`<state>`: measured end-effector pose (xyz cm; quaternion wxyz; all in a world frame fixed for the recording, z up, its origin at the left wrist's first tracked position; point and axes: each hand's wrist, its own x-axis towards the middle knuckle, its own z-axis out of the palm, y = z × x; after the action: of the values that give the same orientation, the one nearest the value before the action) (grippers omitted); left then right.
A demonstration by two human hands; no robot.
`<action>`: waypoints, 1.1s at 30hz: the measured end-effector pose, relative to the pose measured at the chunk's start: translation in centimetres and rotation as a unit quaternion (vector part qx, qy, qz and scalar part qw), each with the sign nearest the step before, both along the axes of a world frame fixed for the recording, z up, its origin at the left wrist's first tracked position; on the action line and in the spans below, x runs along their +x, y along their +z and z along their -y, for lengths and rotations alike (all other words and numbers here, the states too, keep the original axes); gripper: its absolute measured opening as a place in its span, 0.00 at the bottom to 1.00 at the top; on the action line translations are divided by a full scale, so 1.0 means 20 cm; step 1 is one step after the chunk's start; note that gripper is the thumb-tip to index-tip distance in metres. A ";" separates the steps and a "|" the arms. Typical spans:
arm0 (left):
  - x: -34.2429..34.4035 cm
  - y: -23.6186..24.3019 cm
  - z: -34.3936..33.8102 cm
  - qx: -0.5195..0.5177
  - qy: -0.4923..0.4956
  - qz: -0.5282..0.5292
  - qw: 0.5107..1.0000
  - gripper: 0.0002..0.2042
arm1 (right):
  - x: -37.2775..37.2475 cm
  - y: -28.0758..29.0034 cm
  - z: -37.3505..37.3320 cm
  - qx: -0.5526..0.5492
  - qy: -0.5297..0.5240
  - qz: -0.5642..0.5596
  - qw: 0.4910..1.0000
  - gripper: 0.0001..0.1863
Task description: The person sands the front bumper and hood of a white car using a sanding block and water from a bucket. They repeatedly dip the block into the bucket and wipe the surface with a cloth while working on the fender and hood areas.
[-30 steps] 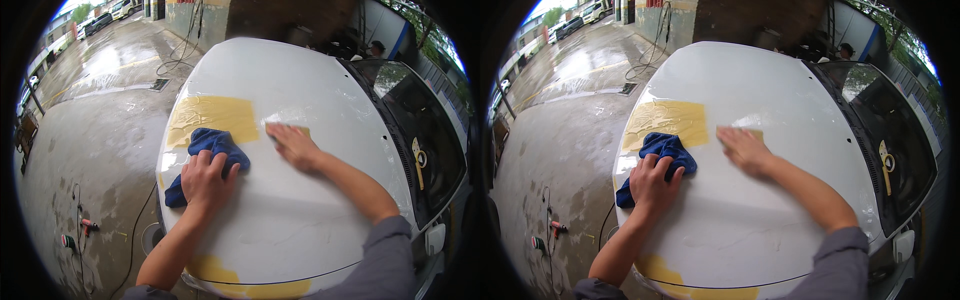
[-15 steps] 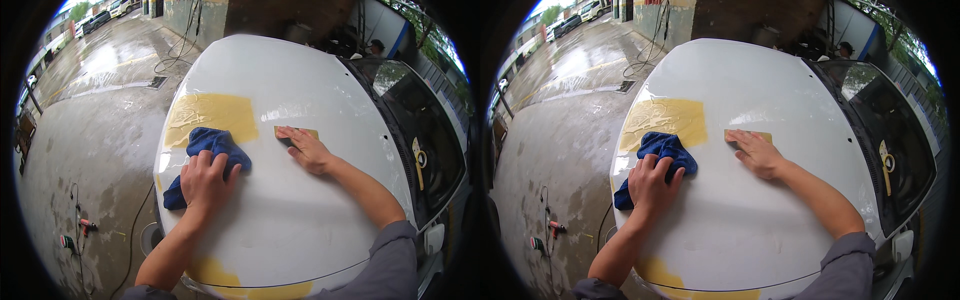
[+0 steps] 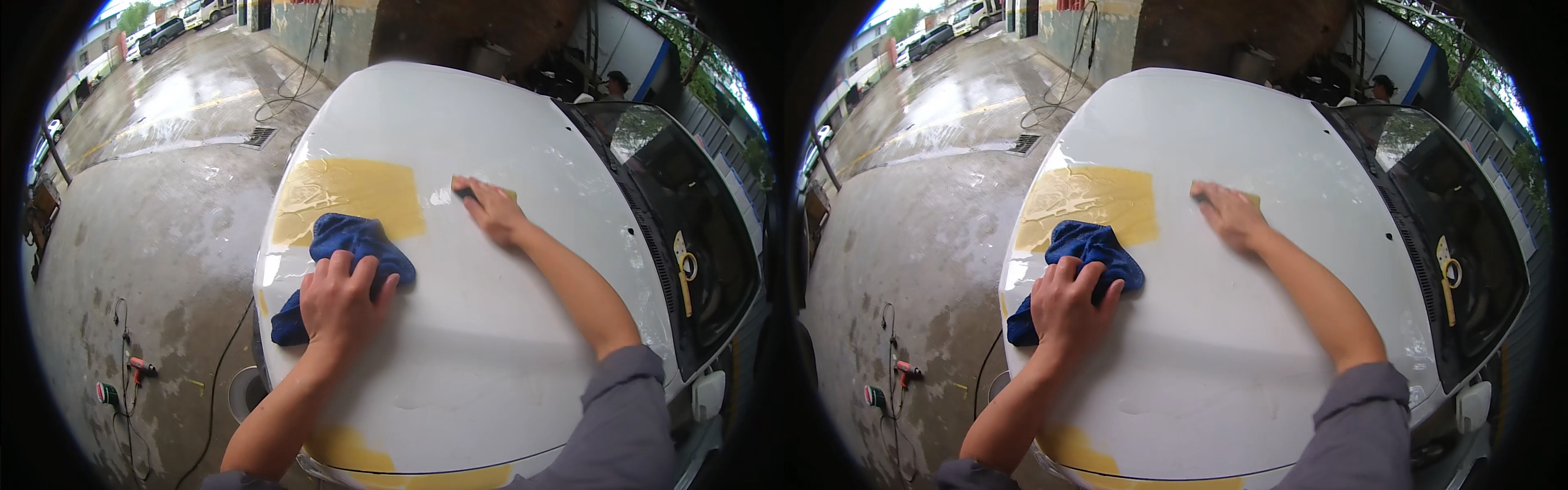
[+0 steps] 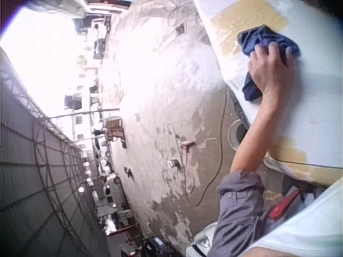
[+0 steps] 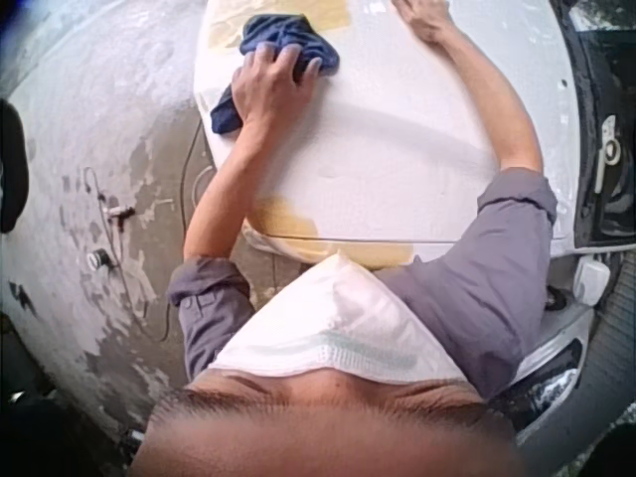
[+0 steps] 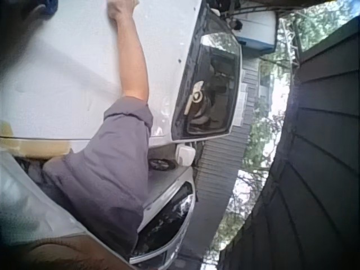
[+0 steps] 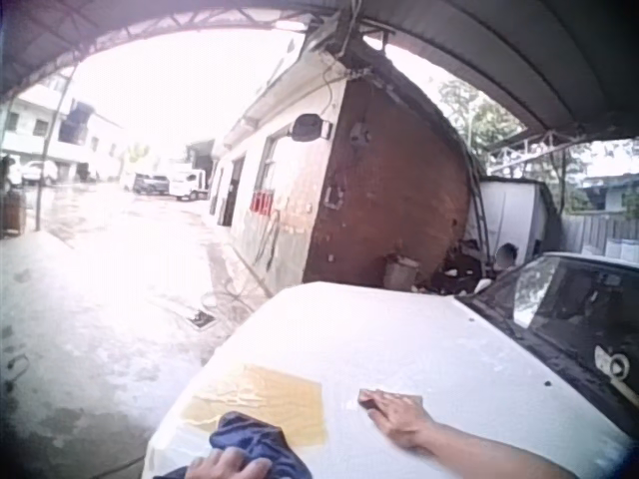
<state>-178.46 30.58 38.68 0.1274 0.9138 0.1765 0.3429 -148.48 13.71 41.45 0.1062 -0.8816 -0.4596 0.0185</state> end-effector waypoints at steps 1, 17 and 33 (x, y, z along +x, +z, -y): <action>0.02 0.01 0.02 -0.004 -0.009 0.008 1.000 0.14 | 0.04 0.11 -0.06 -0.016 -0.032 -0.033 0.999 0.28; 0.02 0.01 0.05 -0.019 -0.036 0.022 0.999 0.13 | 0.20 -0.10 -0.03 0.016 -0.070 0.054 0.996 0.30; 0.01 -0.01 -0.02 -0.018 -0.011 -0.003 1.000 0.13 | 0.01 -0.10 0.00 0.032 0.018 0.018 0.999 0.25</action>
<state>-178.34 31.05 38.53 0.1467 0.9142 0.1733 0.3356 -148.23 13.63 39.53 0.1257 -0.8693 -0.4779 -0.0102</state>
